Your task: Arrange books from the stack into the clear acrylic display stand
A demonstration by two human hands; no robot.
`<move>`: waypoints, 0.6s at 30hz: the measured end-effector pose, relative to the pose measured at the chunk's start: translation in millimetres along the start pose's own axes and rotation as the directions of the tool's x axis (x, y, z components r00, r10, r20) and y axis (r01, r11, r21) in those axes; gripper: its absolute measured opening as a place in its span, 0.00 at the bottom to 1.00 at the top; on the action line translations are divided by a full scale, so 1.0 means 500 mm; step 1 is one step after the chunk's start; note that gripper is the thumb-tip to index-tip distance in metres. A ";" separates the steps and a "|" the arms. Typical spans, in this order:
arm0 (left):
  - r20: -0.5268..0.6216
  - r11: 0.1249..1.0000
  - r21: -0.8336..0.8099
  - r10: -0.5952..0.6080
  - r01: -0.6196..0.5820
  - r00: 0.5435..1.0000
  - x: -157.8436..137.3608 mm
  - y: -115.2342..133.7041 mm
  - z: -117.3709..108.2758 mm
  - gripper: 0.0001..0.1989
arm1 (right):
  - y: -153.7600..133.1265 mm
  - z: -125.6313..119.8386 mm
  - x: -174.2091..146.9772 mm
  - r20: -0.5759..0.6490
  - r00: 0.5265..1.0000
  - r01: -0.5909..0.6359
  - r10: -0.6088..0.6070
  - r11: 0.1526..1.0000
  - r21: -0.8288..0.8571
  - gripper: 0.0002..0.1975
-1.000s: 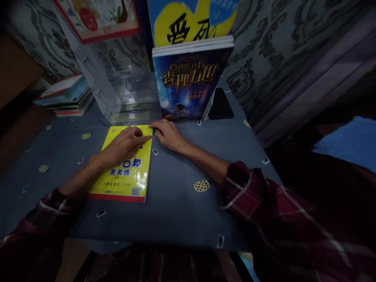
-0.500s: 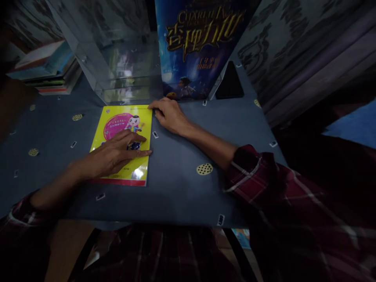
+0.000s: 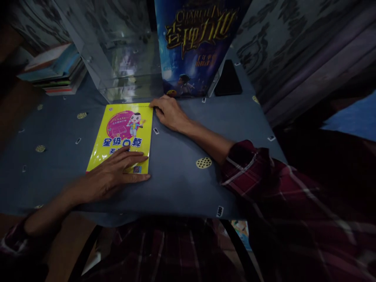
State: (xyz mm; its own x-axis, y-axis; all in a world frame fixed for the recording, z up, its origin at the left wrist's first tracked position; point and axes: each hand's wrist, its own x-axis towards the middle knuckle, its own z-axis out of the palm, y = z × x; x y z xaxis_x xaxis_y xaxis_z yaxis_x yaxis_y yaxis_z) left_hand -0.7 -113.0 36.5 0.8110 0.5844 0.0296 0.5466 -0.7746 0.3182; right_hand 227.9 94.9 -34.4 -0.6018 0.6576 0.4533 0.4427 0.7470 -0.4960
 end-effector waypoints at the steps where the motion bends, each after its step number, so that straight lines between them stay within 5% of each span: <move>1: -0.003 1.000 0.003 -0.001 0.001 1.000 -0.001 0.000 0.002 0.33 | -0.001 0.000 -0.001 0.004 1.000 0.010 -0.010 1.000 -0.008 0.20; 7: -0.074 1.000 0.010 0.017 -0.016 0.997 -0.005 -0.004 0.020 0.31 | -0.044 -0.010 -0.032 0.082 0.996 0.051 -0.044 0.995 -0.086 0.17; 18: -0.199 0.996 0.086 0.010 0.008 0.980 0.004 0.010 0.033 0.17 | -0.123 -0.032 -0.121 0.110 0.984 0.131 -0.138 0.989 0.066 0.14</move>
State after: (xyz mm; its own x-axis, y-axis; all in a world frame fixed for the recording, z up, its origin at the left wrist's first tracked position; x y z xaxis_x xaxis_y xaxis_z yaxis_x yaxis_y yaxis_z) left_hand 6.8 -119.7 22.6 0.7586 0.6132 0.2203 0.5687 -0.7881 0.2354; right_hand 247.6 10.6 -19.2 -0.7265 0.5335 0.4332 0.3149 0.8186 -0.4803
